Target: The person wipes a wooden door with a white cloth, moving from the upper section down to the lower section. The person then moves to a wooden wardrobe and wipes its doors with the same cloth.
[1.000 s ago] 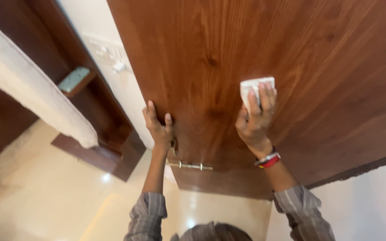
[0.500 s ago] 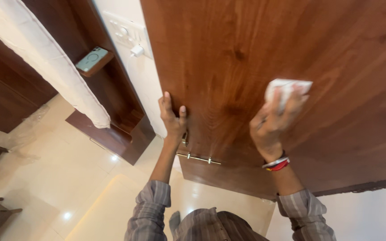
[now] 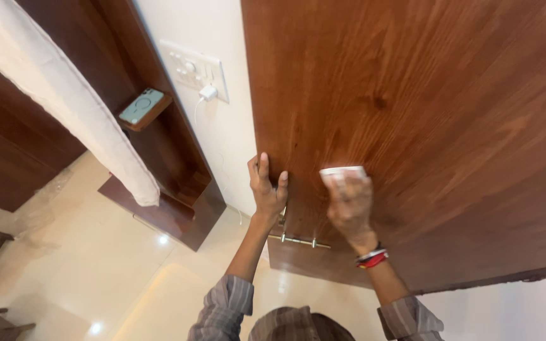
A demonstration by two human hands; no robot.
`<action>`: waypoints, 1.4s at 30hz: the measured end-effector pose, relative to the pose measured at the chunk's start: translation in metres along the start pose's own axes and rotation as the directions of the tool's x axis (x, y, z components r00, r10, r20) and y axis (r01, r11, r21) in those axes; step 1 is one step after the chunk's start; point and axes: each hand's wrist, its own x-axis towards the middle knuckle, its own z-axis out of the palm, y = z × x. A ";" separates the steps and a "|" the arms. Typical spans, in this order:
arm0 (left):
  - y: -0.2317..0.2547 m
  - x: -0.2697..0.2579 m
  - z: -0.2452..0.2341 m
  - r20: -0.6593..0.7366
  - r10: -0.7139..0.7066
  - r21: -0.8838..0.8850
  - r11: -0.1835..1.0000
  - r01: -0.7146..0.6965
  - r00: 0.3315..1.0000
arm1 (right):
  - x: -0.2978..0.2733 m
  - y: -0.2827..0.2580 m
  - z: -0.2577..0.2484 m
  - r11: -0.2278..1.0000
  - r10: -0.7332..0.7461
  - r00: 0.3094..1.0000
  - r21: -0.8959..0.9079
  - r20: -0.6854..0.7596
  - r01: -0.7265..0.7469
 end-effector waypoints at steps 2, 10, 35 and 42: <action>-0.002 -0.001 -0.001 -0.008 0.006 0.005 1.000 -0.006 1.000 | 0.002 0.014 -0.013 0.988 0.118 0.987 -0.088 -0.112 -0.128; -0.003 0.000 0.001 -0.004 0.023 -0.002 1.000 -0.023 1.000 | 0.134 0.040 -0.035 0.966 0.255 0.920 0.029 -0.298 -0.259; -0.007 -0.004 0.005 0.027 -0.015 0.009 1.000 0.014 1.000 | 0.207 -0.030 -0.009 0.988 -0.138 0.989 0.070 0.052 0.135; -0.015 -0.005 0.003 0.036 -0.024 -0.011 1.000 0.024 0.999 | 0.135 -0.042 -0.017 0.971 -0.175 0.976 0.184 0.131 0.150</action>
